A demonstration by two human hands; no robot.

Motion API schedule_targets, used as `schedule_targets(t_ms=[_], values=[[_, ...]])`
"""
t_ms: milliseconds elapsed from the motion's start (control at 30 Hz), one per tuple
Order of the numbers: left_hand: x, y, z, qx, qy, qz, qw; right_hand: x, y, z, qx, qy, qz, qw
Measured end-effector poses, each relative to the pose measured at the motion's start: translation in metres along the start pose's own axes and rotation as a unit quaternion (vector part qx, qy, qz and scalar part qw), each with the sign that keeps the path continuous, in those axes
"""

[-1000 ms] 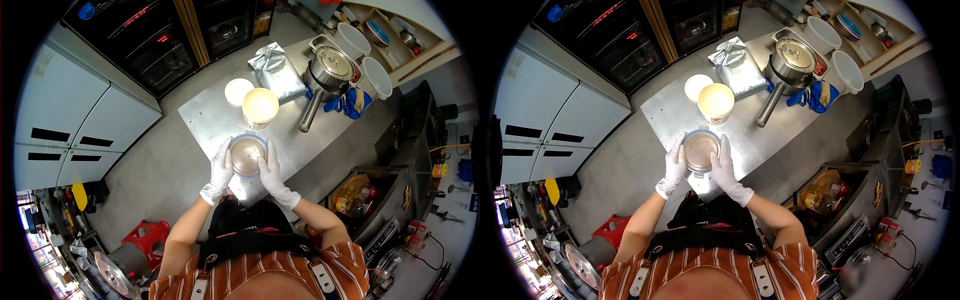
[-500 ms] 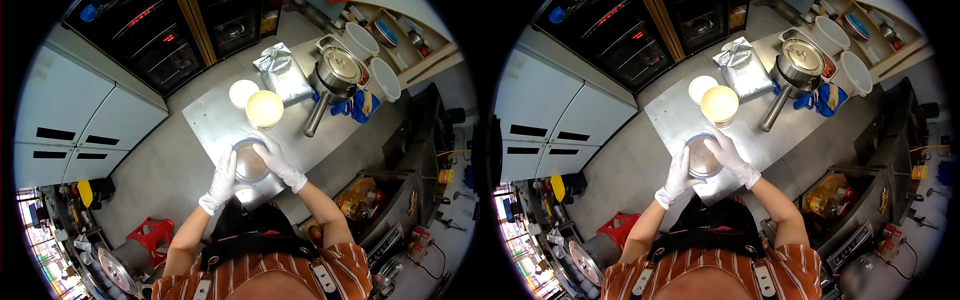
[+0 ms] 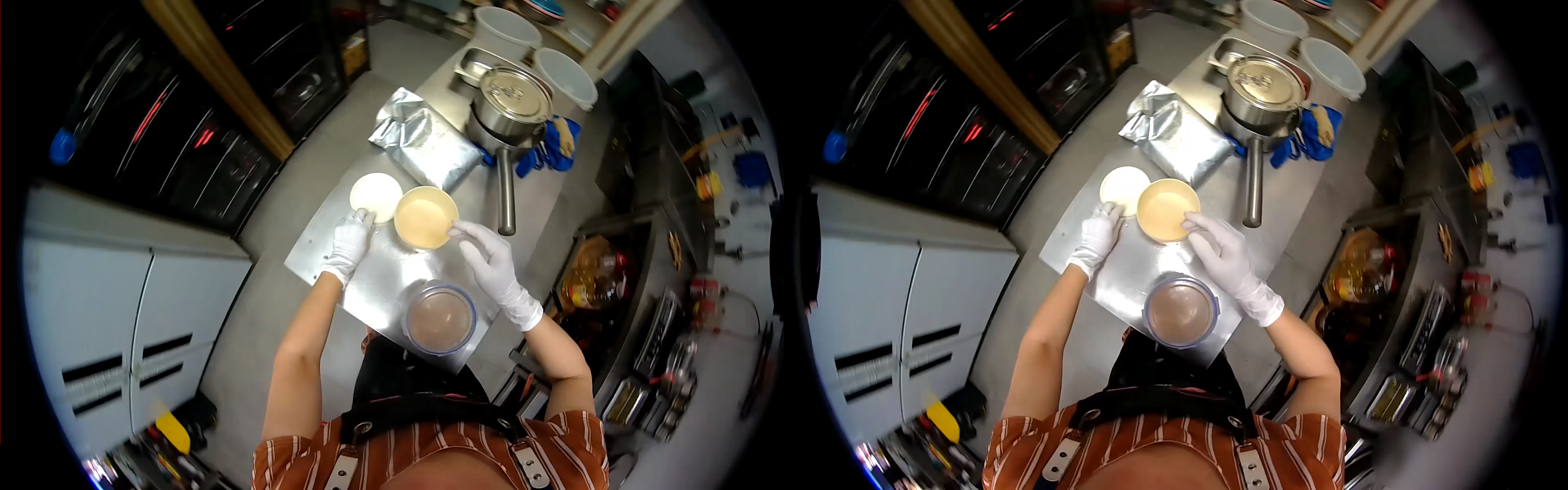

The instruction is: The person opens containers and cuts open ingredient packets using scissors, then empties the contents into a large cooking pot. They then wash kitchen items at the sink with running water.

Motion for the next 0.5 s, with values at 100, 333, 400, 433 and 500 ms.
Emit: schedule_targets(t_ms=[100, 333, 400, 433, 500], values=[[-0.013, 0.029, 0.013, -0.043, 0.055, 0.018, 0.997, 0.002, 0.004, 0.007, 0.021, 0.034, -0.026, 0.999], [-0.022, -0.072, 0.012, -0.111, -0.232, -0.590, 0.765, -0.044, 0.018, 0.038, -0.020, 0.028, -0.176, 0.984], [0.011, -0.077, 0.009, -0.199, -0.232, -0.696, 0.650, -0.054, 0.027, 0.051, -0.053, 0.006, -0.215, 0.975], [0.034, -0.073, 0.004, -0.275, -0.225, -0.780, 0.516, -0.058, 0.034, 0.057, -0.089, -0.021, -0.251, 0.964], [0.069, -0.039, -0.002, -0.364, -0.215, -0.832, 0.358, -0.055, 0.040, 0.065, -0.123, -0.030, -0.281, 0.951]])
Point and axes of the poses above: each hand's wrist, its own z-axis towards the middle knuckle, its own y-axis out of the palm, x = y × z, the point moved 8 cm from there along z, towards the middle knuckle, and after that the axes turned 11 degrees about -y, right-handed, at the moved point
